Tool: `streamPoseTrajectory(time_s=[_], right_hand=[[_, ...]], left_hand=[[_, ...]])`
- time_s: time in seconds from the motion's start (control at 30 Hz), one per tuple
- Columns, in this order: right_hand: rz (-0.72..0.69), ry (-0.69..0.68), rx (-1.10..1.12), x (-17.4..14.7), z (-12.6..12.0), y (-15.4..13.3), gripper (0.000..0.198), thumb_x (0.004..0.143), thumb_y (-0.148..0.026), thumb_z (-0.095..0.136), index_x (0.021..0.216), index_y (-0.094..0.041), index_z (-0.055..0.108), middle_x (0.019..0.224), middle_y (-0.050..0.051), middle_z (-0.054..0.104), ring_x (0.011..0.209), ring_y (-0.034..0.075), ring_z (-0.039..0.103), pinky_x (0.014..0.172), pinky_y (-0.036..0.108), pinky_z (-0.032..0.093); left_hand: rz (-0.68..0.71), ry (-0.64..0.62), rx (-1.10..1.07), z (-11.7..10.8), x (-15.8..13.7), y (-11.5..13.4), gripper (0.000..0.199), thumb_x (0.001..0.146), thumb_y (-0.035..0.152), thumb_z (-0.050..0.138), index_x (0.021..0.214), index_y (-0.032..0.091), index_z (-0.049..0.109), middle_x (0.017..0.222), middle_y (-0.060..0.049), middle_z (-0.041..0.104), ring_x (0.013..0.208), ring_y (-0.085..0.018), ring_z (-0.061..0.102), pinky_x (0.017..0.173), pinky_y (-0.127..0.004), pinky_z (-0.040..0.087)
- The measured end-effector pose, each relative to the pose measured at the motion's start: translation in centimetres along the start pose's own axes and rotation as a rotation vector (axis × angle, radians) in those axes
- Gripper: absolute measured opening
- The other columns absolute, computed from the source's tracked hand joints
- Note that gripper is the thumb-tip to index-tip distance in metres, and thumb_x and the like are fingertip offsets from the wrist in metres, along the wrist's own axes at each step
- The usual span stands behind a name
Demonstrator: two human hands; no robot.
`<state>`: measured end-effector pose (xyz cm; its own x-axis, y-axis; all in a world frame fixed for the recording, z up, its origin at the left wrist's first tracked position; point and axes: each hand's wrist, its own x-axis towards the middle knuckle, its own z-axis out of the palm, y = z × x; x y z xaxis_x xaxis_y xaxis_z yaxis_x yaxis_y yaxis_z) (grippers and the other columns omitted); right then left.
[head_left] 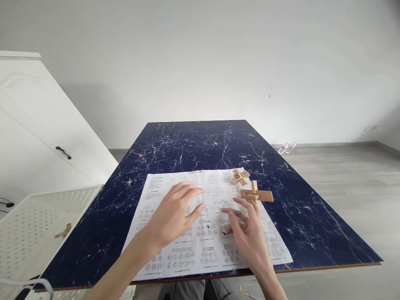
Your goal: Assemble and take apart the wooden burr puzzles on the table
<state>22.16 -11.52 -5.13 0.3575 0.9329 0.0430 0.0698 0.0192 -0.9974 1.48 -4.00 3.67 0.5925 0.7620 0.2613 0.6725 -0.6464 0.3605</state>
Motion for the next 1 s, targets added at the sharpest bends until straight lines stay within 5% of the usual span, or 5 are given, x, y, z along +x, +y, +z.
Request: streamPoseTrajectory(time_s=[0.1,0.23,0.43,0.67,1.0], right_hand=[[0.005,0.009,0.026,0.0,0.1,0.1,0.041,0.101,-0.054,0.065,0.131,-0.028,0.059,0.161,0.018,0.037,0.111,0.030,0.076,0.056,0.030,0.064],[0.055,-0.062,0.047,-0.1,0.3,0.2,0.042,0.103,-0.054,0.061,0.132,-0.025,0.058,0.137,0.018,0.066,0.099,0.029,0.078,0.055,0.031,0.062],[0.018,-0.154,-0.033,0.1,0.1,0.6,0.039,0.107,-0.052,0.052,0.128,-0.020,0.060,0.120,0.017,0.074,0.090,0.024,0.077,0.057,0.029,0.060],[-0.008,-0.212,-0.137,0.2,-0.3,0.6,0.033,0.107,-0.047,0.054,0.122,-0.021,0.067,0.112,0.014,0.078,0.086,0.024,0.077,0.058,0.028,0.057],[0.054,-0.153,-0.170,-0.6,0.6,-0.9,0.038,0.105,-0.058,0.053,0.103,-0.024,0.071,0.094,0.007,0.076,0.068,0.019,0.067,0.054,0.028,0.045]], left_hand=[[0.063,-0.058,-0.028,1.7,5.3,1.4,0.027,0.104,0.030,0.064,0.130,0.020,0.066,0.124,-0.007,0.076,0.120,-0.027,0.070,0.107,-0.045,0.054],[0.007,-0.149,-0.036,4.5,10.6,2.5,0.037,0.105,0.043,0.063,0.132,0.017,0.063,0.107,-0.006,0.077,0.092,-0.025,0.075,0.077,-0.037,0.058],[0.008,-0.148,-0.032,7.7,13.8,2.8,0.027,0.105,0.045,0.062,0.113,0.019,0.065,0.107,-0.008,0.079,0.096,-0.029,0.077,0.075,-0.034,0.055],[-0.048,-0.109,-0.158,7.2,12.9,0.1,0.023,0.109,0.042,0.055,0.109,0.021,0.066,0.108,-0.005,0.081,0.087,-0.022,0.078,0.072,-0.031,0.056],[-0.233,-0.154,-0.775,2.6,5.3,-4.3,0.033,0.106,0.052,0.060,0.120,0.023,0.067,0.104,-0.005,0.076,0.083,-0.019,0.070,0.075,-0.031,0.055]])
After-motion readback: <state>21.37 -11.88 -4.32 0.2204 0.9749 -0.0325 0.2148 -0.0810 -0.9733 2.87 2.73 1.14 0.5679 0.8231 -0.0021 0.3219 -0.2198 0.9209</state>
